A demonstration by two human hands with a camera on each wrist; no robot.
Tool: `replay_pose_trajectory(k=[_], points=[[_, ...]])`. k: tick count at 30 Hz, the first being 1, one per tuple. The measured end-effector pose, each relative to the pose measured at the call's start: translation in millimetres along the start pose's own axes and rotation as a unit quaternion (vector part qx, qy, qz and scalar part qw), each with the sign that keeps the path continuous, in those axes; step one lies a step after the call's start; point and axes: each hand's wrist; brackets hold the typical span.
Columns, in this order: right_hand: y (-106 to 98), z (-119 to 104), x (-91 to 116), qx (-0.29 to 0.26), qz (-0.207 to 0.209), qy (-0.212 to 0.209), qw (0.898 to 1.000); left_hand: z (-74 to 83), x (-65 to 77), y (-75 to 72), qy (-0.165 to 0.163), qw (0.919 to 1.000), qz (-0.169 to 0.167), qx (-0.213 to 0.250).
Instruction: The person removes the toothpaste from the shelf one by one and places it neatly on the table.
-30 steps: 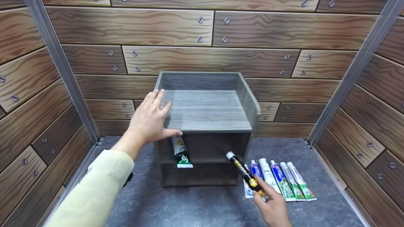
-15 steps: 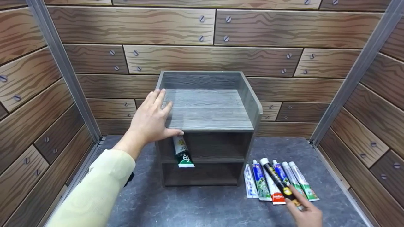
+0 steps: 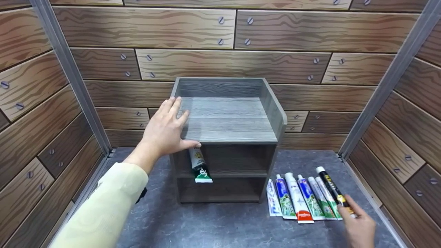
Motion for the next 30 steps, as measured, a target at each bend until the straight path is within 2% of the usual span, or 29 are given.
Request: replay_pose_trajectory(k=[8, 15, 23, 30], points=[[-7, 18, -53, 0.065, 0.011, -0.027, 0.997, -2.7, 1.6, -1.6, -0.002, 1.0, 0.0, -0.008], [-19, 32, -85, 0.122, 0.017, -0.011, 0.992, -0.7, -1.6, 0.2, 0.0, 1.0, 0.001, -0.01], [-21, 53, -101, 0.14, 0.0, -0.003, 0.99, 0.4, -1.6, 1.1, 0.001, 0.9999, -0.003, -0.014], [-20, 63, -107, 0.103, -0.014, 0.024, 0.994, -0.2, -1.7, 0.9, 0.001, 0.9999, -0.003, -0.016]])
Point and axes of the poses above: each hand's wrist, its own x-axis away from the middle knuckle, its own y-axis out of the palm, z = x × y, and after that the axes turned 12 degrees about y, right-handed
